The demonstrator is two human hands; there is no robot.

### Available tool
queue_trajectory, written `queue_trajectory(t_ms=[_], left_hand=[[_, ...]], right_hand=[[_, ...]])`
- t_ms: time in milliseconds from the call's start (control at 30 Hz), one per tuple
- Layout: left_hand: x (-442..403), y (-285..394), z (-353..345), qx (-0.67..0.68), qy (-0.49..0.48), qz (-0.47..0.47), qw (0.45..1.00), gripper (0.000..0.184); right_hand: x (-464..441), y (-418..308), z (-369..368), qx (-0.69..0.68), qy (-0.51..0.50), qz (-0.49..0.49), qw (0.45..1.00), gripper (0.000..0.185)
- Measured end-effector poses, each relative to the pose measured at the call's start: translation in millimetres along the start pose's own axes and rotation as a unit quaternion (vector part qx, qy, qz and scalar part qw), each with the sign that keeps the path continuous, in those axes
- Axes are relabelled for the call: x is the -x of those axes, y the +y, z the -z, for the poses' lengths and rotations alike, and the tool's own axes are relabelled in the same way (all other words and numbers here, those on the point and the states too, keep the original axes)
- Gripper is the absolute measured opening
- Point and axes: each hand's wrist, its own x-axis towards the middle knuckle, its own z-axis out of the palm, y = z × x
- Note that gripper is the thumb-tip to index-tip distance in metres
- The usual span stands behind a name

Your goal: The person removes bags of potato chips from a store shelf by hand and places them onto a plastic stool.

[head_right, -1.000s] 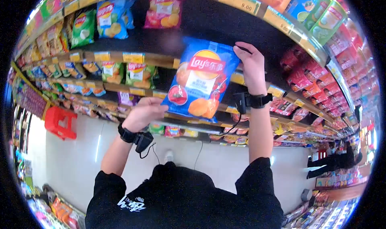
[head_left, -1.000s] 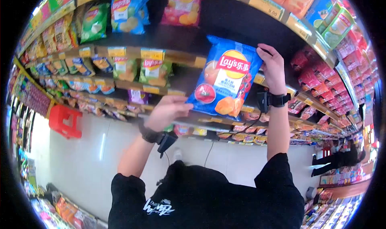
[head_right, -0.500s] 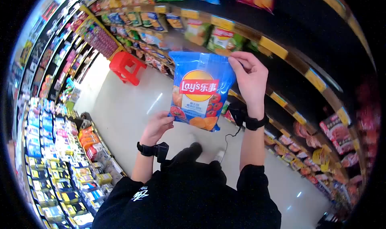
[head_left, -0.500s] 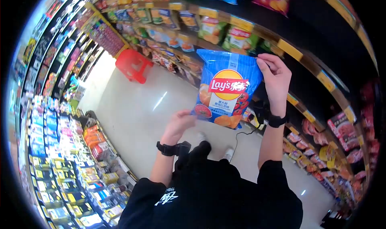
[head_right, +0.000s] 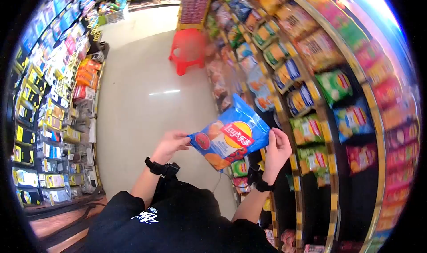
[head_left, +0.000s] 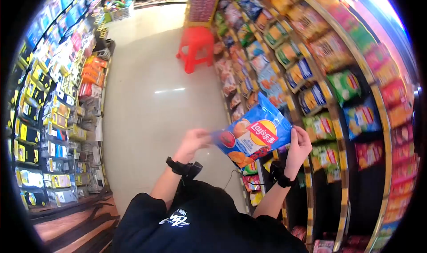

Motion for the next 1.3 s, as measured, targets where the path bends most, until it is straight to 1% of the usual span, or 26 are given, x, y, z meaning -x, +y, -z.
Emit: queue_trajectory(t_ms=[67, 100, 200, 233, 300, 433, 533, 600, 733, 767, 867, 900, 933, 1033, 1133, 1167, 1200, 1233, 1267, 1300], left_hand=[[-15, 18, 37, 0.005, 0.015, 0.0, 1.0, 0.025], [-20, 28, 49, 0.017, 0.022, 0.002, 1.0, 0.025], [-40, 53, 74, 0.021, 0.042, 0.014, 0.999, 0.023], [-53, 61, 82, 0.017, 0.049, 0.017, 0.999, 0.023], [-82, 72, 97, 0.019, 0.055, 0.015, 0.998, 0.023], [-145, 88, 117, 0.023, 0.074, 0.015, 0.997, 0.024], [-194, 117, 126, 0.004, 0.073, 0.011, 0.997, 0.023], [-224, 140, 128, -0.012, 0.106, 0.02, 0.994, 0.022], [-282, 188, 149, -0.034, 0.143, 0.017, 0.989, 0.02], [-296, 199, 157, -0.042, 0.154, 0.013, 0.987, 0.02], [-335, 221, 172, -0.036, 0.187, 0.005, 0.982, 0.021], [-334, 235, 185, -0.03, 0.195, 0.004, 0.98, 0.021], [-349, 243, 192, -0.027, 0.21, 0.002, 0.977, 0.021], [-389, 251, 233, 0.005, 0.244, -0.001, 0.97, 0.024], [-444, 264, 278, 0.012, 0.24, 0.002, 0.971, 0.029], [-461, 273, 290, 0.011, 0.221, -0.01, 0.975, 0.033], [-474, 283, 301, 0.005, 0.234, 0.002, 0.972, 0.032], [-495, 296, 311, 0.001, 0.243, -0.001, 0.97, 0.032], [-513, 306, 320, -0.001, 0.254, -0.003, 0.967, 0.032], [-524, 313, 330, 0.007, 0.243, -0.004, 0.97, 0.03]], right_hand=[[-18, 18, -40, -0.017, -0.02, 0.016, 1.0, 0.014], [-22, 16, -62, -0.022, -0.032, 0.019, 0.999, 0.015], [-48, 29, -107, 0.025, -0.043, 0.013, 0.999, 0.015], [-59, 33, -122, 0.042, -0.044, 0.033, 0.998, 0.016], [-84, 39, -148, 0.035, -0.05, 0.026, 0.998, 0.015], [-132, 49, -194, 0.008, -0.056, 0.005, 0.998, 0.013], [-181, 69, -223, 0.003, -0.062, -0.002, 0.998, 0.013], [-220, 82, -246, -0.017, -0.066, 0.001, 0.998, 0.013], [-285, 90, -300, -0.063, -0.089, -0.026, 0.994, 0.014], [-303, 102, -316, -0.083, -0.111, -0.03, 0.99, 0.014], [-341, 123, -361, -0.112, -0.137, -0.081, 0.981, 0.014], [-341, 115, -382, -0.096, -0.137, -0.066, 0.984, 0.014], [-357, 118, -399, -0.08, -0.149, -0.074, 0.983, 0.014], [-389, 130, -454, -0.053, -0.185, -0.083, 0.978, 0.016], [-423, 143, -511, -0.026, -0.203, -0.074, 0.976, 0.016], [-435, 144, -530, -0.022, -0.206, -0.079, 0.975, 0.017], [-446, 142, -545, -0.018, -0.208, -0.077, 0.975, 0.017], [-457, 142, -564, 0.007, -0.2, -0.049, 0.978, 0.017], [-469, 141, -579, 0.024, -0.206, -0.06, 0.976, 0.017], [-476, 138, -592, 0.016, -0.199, -0.074, 0.977, 0.017]])
